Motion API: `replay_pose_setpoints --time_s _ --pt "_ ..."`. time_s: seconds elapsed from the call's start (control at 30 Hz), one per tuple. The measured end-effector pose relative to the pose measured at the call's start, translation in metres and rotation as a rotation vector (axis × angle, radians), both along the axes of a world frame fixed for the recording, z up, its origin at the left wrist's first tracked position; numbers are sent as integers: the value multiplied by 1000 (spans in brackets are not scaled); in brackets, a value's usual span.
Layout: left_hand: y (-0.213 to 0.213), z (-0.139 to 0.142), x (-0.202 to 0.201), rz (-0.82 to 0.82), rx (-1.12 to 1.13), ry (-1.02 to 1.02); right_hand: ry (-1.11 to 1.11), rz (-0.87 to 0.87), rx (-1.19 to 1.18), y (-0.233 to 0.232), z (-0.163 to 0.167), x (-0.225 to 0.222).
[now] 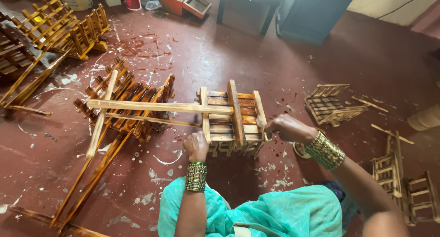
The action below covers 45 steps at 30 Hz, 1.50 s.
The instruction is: The person sits on the workshop floor staining small wooden furniture pieces. They hold a piece steady with one hand while applying dark stain with a brush in the other hand, dipping the brush into a stain can between strokes and working across the slats and frame of the piece.
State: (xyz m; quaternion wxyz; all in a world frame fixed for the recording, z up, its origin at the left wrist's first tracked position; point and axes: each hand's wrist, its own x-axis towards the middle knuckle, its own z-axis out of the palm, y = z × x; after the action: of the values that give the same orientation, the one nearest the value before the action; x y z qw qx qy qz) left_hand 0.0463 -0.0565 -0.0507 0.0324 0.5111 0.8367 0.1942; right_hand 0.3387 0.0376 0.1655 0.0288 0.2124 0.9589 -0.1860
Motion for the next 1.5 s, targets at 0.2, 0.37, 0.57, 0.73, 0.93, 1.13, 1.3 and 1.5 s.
replay_pose_setpoints --time_s 0.2,0.37,0.57,0.73,0.93,1.13,1.3,1.5 --pt "2 1 0 -7 -38 -24 -28 -30 -121 -2 30 7" --pt "1 2 -1 -26 -52 -12 241 -30 75 38 19 -12" --pt "3 -2 -3 -22 -66 -18 331 -64 135 65 -38 -23" --pt "6 -10 -4 -19 -42 43 365 -144 123 29 -67 17" --pt "5 -11 -5 -18 -40 50 421 -135 87 -55 -53 46" --pt "5 -10 -7 -12 -15 63 441 -207 -24 -76 -18 53" --pt "2 -8 -9 -18 4 53 719 -287 55 -59 -32 41" --pt "-2 -5 -9 -15 8 66 658 -308 117 -62 -90 18"
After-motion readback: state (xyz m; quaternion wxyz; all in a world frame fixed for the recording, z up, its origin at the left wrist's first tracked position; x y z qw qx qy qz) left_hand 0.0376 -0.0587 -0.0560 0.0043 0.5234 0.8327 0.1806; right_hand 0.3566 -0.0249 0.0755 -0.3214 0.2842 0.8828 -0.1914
